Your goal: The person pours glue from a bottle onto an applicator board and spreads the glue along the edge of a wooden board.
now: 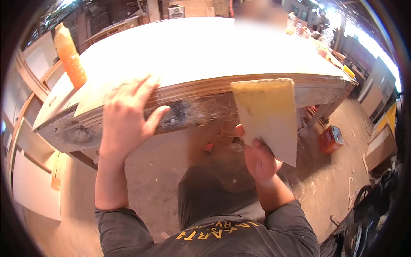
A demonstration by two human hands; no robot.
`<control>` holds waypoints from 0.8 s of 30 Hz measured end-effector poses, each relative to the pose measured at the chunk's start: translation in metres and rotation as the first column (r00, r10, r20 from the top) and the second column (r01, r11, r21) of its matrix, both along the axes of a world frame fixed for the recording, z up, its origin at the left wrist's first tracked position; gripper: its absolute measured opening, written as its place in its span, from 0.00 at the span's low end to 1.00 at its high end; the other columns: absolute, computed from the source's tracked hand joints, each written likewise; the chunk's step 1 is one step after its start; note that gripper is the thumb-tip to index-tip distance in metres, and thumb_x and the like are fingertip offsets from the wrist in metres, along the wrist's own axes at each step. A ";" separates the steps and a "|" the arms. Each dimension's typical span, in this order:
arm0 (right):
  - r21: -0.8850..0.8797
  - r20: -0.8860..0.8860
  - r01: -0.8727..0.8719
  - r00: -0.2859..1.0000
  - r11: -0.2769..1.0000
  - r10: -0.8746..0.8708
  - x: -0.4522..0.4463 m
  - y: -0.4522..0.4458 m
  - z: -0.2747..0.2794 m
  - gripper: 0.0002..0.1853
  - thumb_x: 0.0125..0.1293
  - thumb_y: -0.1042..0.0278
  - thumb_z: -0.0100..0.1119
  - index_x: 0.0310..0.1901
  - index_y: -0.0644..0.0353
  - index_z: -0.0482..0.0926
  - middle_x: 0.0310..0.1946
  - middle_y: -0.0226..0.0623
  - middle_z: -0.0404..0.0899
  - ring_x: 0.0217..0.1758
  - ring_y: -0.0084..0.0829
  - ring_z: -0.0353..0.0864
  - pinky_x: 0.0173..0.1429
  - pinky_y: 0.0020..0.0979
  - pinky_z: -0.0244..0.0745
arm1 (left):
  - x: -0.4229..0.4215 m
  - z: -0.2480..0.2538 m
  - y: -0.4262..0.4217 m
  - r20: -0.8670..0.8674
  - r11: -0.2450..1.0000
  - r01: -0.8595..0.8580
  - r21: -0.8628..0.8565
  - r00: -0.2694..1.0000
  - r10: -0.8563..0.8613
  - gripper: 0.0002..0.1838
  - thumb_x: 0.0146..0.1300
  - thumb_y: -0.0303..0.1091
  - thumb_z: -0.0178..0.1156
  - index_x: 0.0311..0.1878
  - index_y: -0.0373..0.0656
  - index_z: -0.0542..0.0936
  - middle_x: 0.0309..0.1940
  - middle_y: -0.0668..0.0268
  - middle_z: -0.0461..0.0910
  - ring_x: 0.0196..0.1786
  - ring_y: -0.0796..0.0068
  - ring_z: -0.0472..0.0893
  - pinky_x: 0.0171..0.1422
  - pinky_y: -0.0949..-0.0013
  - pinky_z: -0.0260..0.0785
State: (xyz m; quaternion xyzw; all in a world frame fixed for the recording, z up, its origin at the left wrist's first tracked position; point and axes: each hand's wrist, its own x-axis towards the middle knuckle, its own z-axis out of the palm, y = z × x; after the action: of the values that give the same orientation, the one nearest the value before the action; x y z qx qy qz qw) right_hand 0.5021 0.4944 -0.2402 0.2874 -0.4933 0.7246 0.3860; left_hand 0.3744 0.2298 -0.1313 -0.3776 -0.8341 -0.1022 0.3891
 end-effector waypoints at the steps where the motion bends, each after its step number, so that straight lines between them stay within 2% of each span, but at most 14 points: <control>1: 0.040 -0.017 0.041 0.999 0.998 -0.040 -0.001 0.000 0.004 0.23 0.69 0.81 0.56 0.66 0.70 0.76 0.71 0.50 0.66 0.58 0.34 0.76 0.63 0.35 0.75 | 0.001 0.000 -0.014 -0.062 0.997 -0.053 0.049 0.997 0.056 0.33 0.58 0.41 0.77 0.67 0.45 0.82 0.67 0.54 0.80 0.72 0.49 0.77 0.78 0.47 0.65; 3: 0.180 -0.050 0.205 0.979 0.962 -0.199 -0.003 0.001 0.010 0.25 0.70 0.82 0.54 0.69 0.70 0.74 0.71 0.53 0.66 0.58 0.36 0.76 0.64 0.37 0.75 | -0.001 -0.001 -0.050 -0.183 0.977 -0.152 0.150 0.967 0.178 0.34 0.59 0.44 0.76 0.69 0.44 0.82 0.70 0.51 0.77 0.76 0.47 0.72 0.82 0.45 0.60; 4: 0.222 -0.062 0.239 0.971 0.945 -0.231 -0.006 0.002 0.011 0.26 0.70 0.82 0.54 0.70 0.71 0.73 0.71 0.54 0.66 0.60 0.37 0.76 0.65 0.38 0.74 | 0.001 -0.006 -0.066 -0.171 0.940 -0.264 0.216 0.938 0.303 0.38 0.62 0.49 0.76 0.74 0.45 0.78 0.73 0.47 0.73 0.80 0.45 0.66 0.82 0.45 0.59; 7: 0.336 -0.131 0.339 0.941 0.879 -0.313 -0.016 -0.005 0.018 0.29 0.71 0.82 0.54 0.74 0.73 0.70 0.71 0.57 0.65 0.66 0.41 0.73 0.70 0.40 0.72 | -0.024 -0.036 -0.104 0.028 0.777 -0.346 0.526 0.920 0.390 0.42 0.64 0.53 0.75 0.78 0.46 0.73 0.76 0.45 0.70 0.81 0.45 0.65 0.82 0.45 0.59; 8: 0.367 -0.173 0.372 0.928 0.852 -0.330 -0.021 -0.010 0.025 0.30 0.72 0.82 0.54 0.75 0.73 0.69 0.71 0.57 0.65 0.68 0.41 0.72 0.71 0.40 0.72 | -0.033 -0.043 -0.115 0.071 0.771 -0.308 0.557 0.943 0.325 0.45 0.66 0.57 0.73 0.80 0.48 0.70 0.75 0.48 0.70 0.78 0.50 0.69 0.81 0.48 0.62; 9: 0.389 -0.181 0.400 0.916 0.830 -0.357 -0.023 -0.014 0.027 0.30 0.72 0.80 0.54 0.75 0.73 0.69 0.72 0.57 0.65 0.69 0.41 0.71 0.71 0.40 0.71 | -0.041 -0.051 -0.118 0.161 0.735 -0.178 0.654 0.982 0.095 0.44 0.67 0.57 0.73 0.80 0.46 0.70 0.74 0.49 0.71 0.77 0.53 0.70 0.81 0.49 0.63; 10: 0.409 -0.190 0.428 0.904 0.806 -0.383 -0.025 -0.017 0.028 0.30 0.72 0.79 0.55 0.75 0.73 0.70 0.72 0.57 0.66 0.70 0.41 0.70 0.70 0.39 0.71 | -0.047 -0.057 -0.120 0.214 0.656 -0.065 0.752 0.965 -0.149 0.44 0.67 0.56 0.73 0.80 0.43 0.70 0.74 0.51 0.72 0.77 0.56 0.70 0.80 0.49 0.64; 11: 0.429 -0.200 0.455 0.890 0.781 -0.409 -0.027 -0.021 0.030 0.30 0.72 0.78 0.56 0.75 0.73 0.70 0.72 0.56 0.66 0.71 0.41 0.69 0.70 0.39 0.70 | -0.053 -0.061 -0.123 0.223 0.538 0.023 0.843 0.894 -0.388 0.44 0.68 0.55 0.73 0.79 0.40 0.70 0.73 0.52 0.73 0.76 0.58 0.71 0.80 0.50 0.65; 12: 0.453 -0.232 0.482 0.876 0.750 -0.423 -0.031 -0.021 0.030 0.30 0.70 0.79 0.55 0.75 0.71 0.71 0.73 0.54 0.67 0.69 0.37 0.70 0.66 0.36 0.72 | -0.057 -0.065 -0.124 0.159 0.556 0.079 0.827 0.917 -0.367 0.40 0.71 0.50 0.72 0.78 0.38 0.71 0.72 0.57 0.74 0.71 0.66 0.75 0.73 0.58 0.73; 15: 0.496 -0.294 0.543 0.840 0.678 -0.457 -0.039 -0.018 0.028 0.31 0.71 0.79 0.57 0.76 0.70 0.71 0.73 0.53 0.68 0.69 0.35 0.69 0.62 0.33 0.72 | -0.058 -0.067 -0.117 0.072 0.264 0.114 0.958 0.794 -0.603 0.36 0.71 0.46 0.73 0.76 0.40 0.73 0.70 0.59 0.75 0.69 0.67 0.76 0.69 0.62 0.76; 19: 0.526 -0.347 0.626 0.776 0.575 -0.526 -0.043 -0.018 0.026 0.31 0.71 0.75 0.61 0.75 0.71 0.72 0.70 0.55 0.69 0.68 0.38 0.70 0.61 0.35 0.71 | -0.072 -0.080 -0.125 0.107 0.252 0.074 0.965 0.765 -0.635 0.26 0.72 0.43 0.72 0.68 0.43 0.78 0.72 0.60 0.74 0.69 0.70 0.75 0.68 0.63 0.74; 22: 0.559 -0.431 0.733 0.657 0.389 -0.619 -0.043 -0.023 0.024 0.31 0.69 0.69 0.65 0.72 0.72 0.74 0.69 0.56 0.69 0.65 0.40 0.71 0.59 0.37 0.70 | -0.078 -0.080 -0.119 -0.040 0.250 0.235 0.939 0.800 -0.599 0.24 0.72 0.41 0.72 0.65 0.43 0.79 0.76 0.59 0.71 0.68 0.71 0.76 0.67 0.64 0.73; 23: 0.568 -0.469 0.766 0.601 0.300 -0.647 -0.043 -0.025 0.023 0.32 0.67 0.68 0.66 0.71 0.73 0.75 0.69 0.57 0.68 0.63 0.40 0.71 0.58 0.38 0.69 | -0.081 -0.082 -0.120 -0.058 0.232 0.254 0.939 0.783 -0.620 0.24 0.72 0.41 0.72 0.65 0.43 0.79 0.77 0.59 0.70 0.68 0.70 0.75 0.69 0.64 0.72; 24: 0.547 -0.483 0.792 0.563 0.271 -0.671 -0.049 -0.027 0.015 0.34 0.63 0.64 0.69 0.70 0.72 0.77 0.69 0.57 0.68 0.61 0.41 0.70 0.58 0.39 0.68 | -0.084 -0.085 -0.121 -0.075 0.214 0.272 0.938 0.763 -0.642 0.24 0.71 0.41 0.72 0.65 0.43 0.78 0.78 0.58 0.69 0.68 0.70 0.75 0.70 0.64 0.71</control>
State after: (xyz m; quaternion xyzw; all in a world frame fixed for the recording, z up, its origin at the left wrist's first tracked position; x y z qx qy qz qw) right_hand 0.4530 0.4676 -0.2253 0.2076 -0.7763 0.1821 0.5667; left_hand 0.2902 0.1087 -0.2167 -0.3062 -0.5302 -0.7171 0.3329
